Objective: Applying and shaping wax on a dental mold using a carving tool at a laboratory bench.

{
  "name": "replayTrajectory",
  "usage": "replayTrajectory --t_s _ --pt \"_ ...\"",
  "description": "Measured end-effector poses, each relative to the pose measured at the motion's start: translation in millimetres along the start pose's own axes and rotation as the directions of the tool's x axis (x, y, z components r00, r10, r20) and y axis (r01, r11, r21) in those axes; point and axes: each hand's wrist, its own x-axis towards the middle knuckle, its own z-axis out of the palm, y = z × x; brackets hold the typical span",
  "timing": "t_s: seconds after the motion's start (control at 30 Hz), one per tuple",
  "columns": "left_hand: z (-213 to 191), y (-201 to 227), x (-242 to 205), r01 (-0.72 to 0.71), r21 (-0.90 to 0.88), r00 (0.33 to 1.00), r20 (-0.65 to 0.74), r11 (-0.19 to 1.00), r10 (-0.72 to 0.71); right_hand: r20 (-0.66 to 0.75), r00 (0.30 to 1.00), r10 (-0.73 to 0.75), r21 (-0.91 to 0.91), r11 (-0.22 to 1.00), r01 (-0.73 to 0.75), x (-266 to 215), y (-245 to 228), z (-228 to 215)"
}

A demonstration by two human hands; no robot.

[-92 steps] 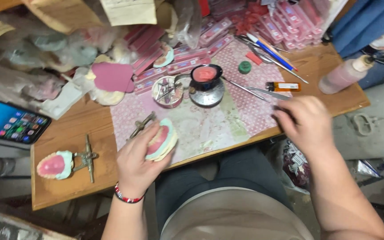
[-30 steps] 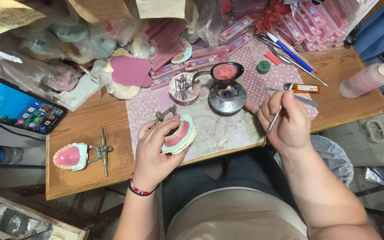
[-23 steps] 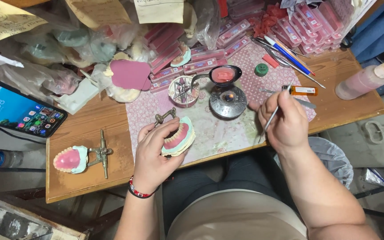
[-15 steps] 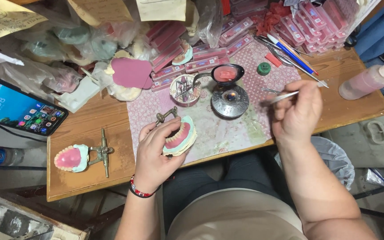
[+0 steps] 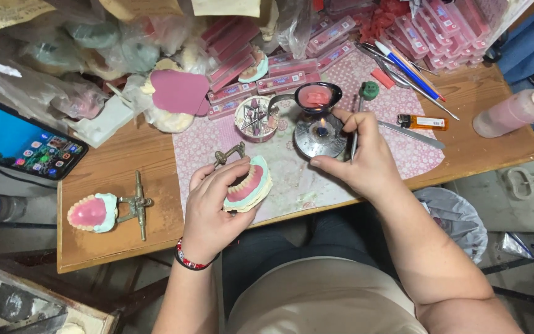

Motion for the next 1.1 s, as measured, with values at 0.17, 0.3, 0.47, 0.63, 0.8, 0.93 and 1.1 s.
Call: replayTrajectory --t_s 0.17,0.3,0.47,0.63,0.8,0.93,1.1 --pt "0 1 1 0.0 0.001 1.0 0.0 1.0 0.0 -0.017 1.0 -0.002 0.02 1.0 0.002 -4 5 -8" --pt "0 2 1 0.006 -0.001 1.0 0.003 1.0 -0.006 -0.011 0.998 -0.06 0.051 0.997 0.06 -8 10 -14" --pt "-1 3 1 0.007 0.012 1.0 0.001 1.0 -0.007 0.054 0.998 -0.038 0.066 0.997 0.034 -8 3 -19" --pt "0 5 2 0.016 0.015 1.0 -0.002 1.0 -0.016 0.095 0.995 -0.034 0.109 0.994 0.024 -2 5 -19" --pt "2 4 0 0.024 0.031 1.0 -0.011 0.999 -0.024 0.16 0.986 -0.041 0.177 0.984 0.012 3 10 -17" --pt "2 5 1 0.024 0.026 1.0 -0.013 0.999 -0.024 0.159 0.986 -0.052 0.16 0.987 0.026 6 16 -18" --pt "2 4 1 0.02 0.027 1.0 -0.017 0.999 -0.019 0.193 0.978 -0.081 0.164 0.985 0.049 3 12 -17"
